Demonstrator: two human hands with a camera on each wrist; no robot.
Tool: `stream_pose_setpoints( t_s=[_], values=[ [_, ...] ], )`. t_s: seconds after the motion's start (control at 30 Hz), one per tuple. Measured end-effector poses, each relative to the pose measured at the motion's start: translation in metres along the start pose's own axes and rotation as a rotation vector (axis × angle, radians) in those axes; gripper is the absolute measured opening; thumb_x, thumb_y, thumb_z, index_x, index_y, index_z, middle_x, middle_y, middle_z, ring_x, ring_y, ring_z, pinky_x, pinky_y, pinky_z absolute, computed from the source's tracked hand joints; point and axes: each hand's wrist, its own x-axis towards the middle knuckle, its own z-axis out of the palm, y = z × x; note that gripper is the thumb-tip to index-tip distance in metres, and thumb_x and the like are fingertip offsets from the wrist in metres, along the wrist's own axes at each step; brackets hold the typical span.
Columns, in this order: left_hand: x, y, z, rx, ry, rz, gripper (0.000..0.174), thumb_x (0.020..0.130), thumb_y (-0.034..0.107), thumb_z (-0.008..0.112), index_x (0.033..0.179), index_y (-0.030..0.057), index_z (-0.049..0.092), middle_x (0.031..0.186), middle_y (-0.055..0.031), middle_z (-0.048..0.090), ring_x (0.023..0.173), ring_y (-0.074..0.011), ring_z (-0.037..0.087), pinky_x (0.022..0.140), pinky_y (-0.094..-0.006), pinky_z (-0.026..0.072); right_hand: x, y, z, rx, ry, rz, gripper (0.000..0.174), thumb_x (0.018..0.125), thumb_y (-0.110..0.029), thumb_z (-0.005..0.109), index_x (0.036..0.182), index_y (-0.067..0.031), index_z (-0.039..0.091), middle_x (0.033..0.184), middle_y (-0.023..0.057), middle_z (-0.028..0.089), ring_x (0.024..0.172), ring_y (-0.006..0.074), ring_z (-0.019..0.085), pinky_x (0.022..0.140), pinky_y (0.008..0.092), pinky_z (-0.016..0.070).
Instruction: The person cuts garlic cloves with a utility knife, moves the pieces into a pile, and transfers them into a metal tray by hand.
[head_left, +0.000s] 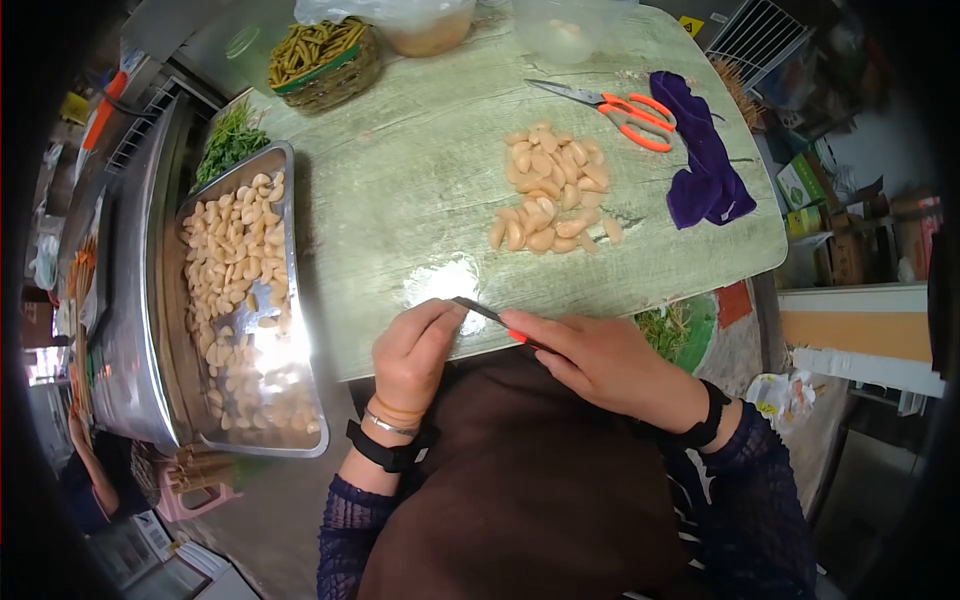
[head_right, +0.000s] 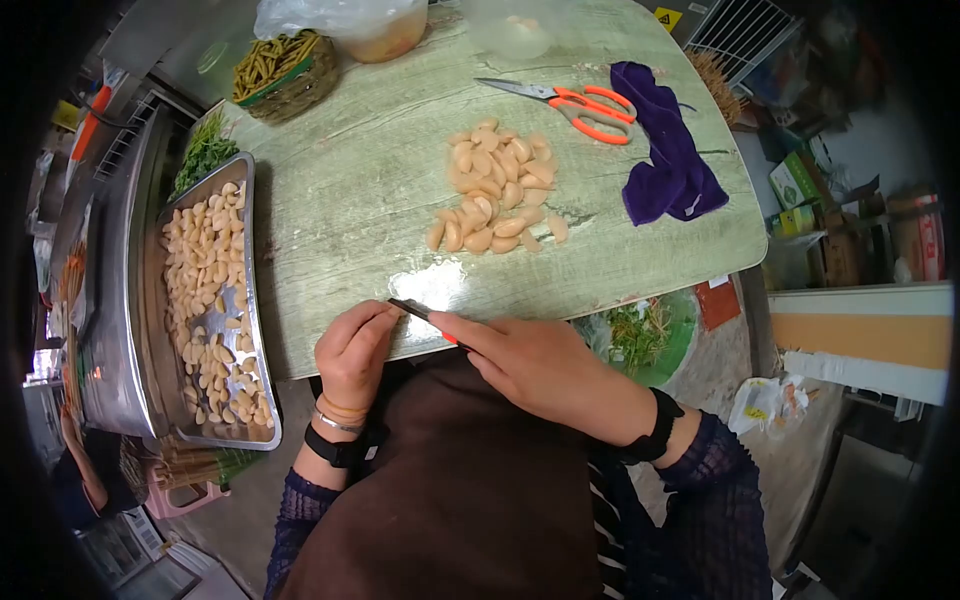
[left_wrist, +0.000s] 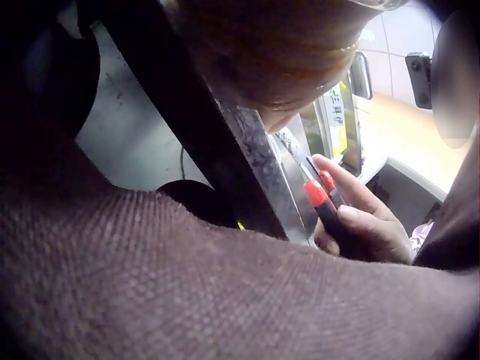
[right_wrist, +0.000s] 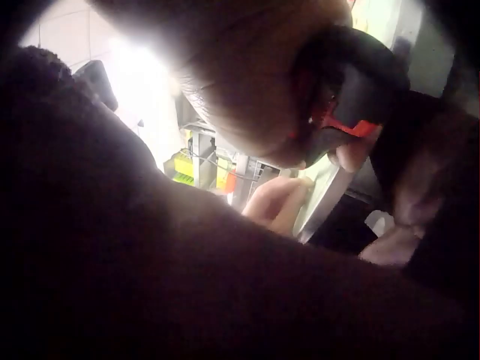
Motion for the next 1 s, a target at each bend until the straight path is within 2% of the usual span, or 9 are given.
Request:
stream_pose_setpoints(
  t_s=[0.17, 0.43, 0.63, 0.93, 1.0],
  values=[
    [0.002, 0.002, -0.002, -0.008, 0.001, -0.007, 0.022, 0.079, -0.010, 0.079, 0.098, 0.0018, 0.075, 0.101, -0.0119, 0.074, 0.088, -0.0269, 0.074, 0.075, -0.0337, 0.0606, 0.006, 0.004, 0.000, -0.067, -0.029, -0.006, 0.053, 0.102, -0.020, 0.061, 0.154, -0.0238, 0.051, 0.089, 0.0094, 0.067, 0.079, 0.0314, 0.070, 0.067, 0.0443, 0.0550],
    [0.002, 0.001, -0.001, -0.006, 0.000, -0.018, 0.021, 0.079, -0.009, 0.080, 0.096, 0.0024, 0.075, 0.100, -0.0113, 0.074, 0.087, -0.0264, 0.074, 0.074, -0.0334, 0.0605, 0.011, 0.007, -0.003, -0.053, -0.021, -0.057, 0.054, 0.099, -0.017, 0.063, 0.153, -0.0231, 0.054, 0.087, 0.0087, 0.066, 0.075, 0.0315, 0.069, 0.062, 0.0439, 0.0544],
    [0.003, 0.001, -0.001, -0.008, 0.010, -0.019, 0.021, 0.078, -0.008, 0.082, 0.096, 0.0026, 0.075, 0.099, -0.0111, 0.074, 0.086, -0.0264, 0.074, 0.073, -0.0335, 0.0603, 0.011, -0.001, -0.009, -0.165, -0.034, -0.067, 0.057, 0.096, -0.013, 0.065, 0.152, -0.0217, 0.054, 0.083, 0.0094, 0.063, 0.068, 0.0317, 0.067, 0.058, 0.0435, 0.0525],
    [0.003, 0.001, -0.003, -0.031, -0.007, -0.020, 0.022, 0.078, -0.009, 0.080, 0.096, 0.0025, 0.075, 0.098, -0.0111, 0.074, 0.087, -0.0275, 0.073, 0.074, -0.0346, 0.0597, 0.020, -0.006, -0.005, -0.152, -0.048, -0.085, 0.056, 0.096, -0.010, 0.063, 0.151, -0.0184, 0.055, 0.079, 0.0102, 0.061, 0.066, 0.0311, 0.065, 0.058, 0.0437, 0.0508],
    [0.002, 0.001, -0.003, -0.034, -0.011, -0.014, 0.023, 0.078, -0.008, 0.080, 0.097, 0.0029, 0.075, 0.099, -0.0105, 0.074, 0.087, -0.0277, 0.073, 0.074, -0.0351, 0.0597, 0.014, -0.008, -0.005, -0.238, -0.063, -0.074, 0.056, 0.095, -0.010, 0.064, 0.150, -0.0177, 0.055, 0.079, 0.0107, 0.061, 0.067, 0.0318, 0.066, 0.059, 0.0437, 0.0511]
  ],
)
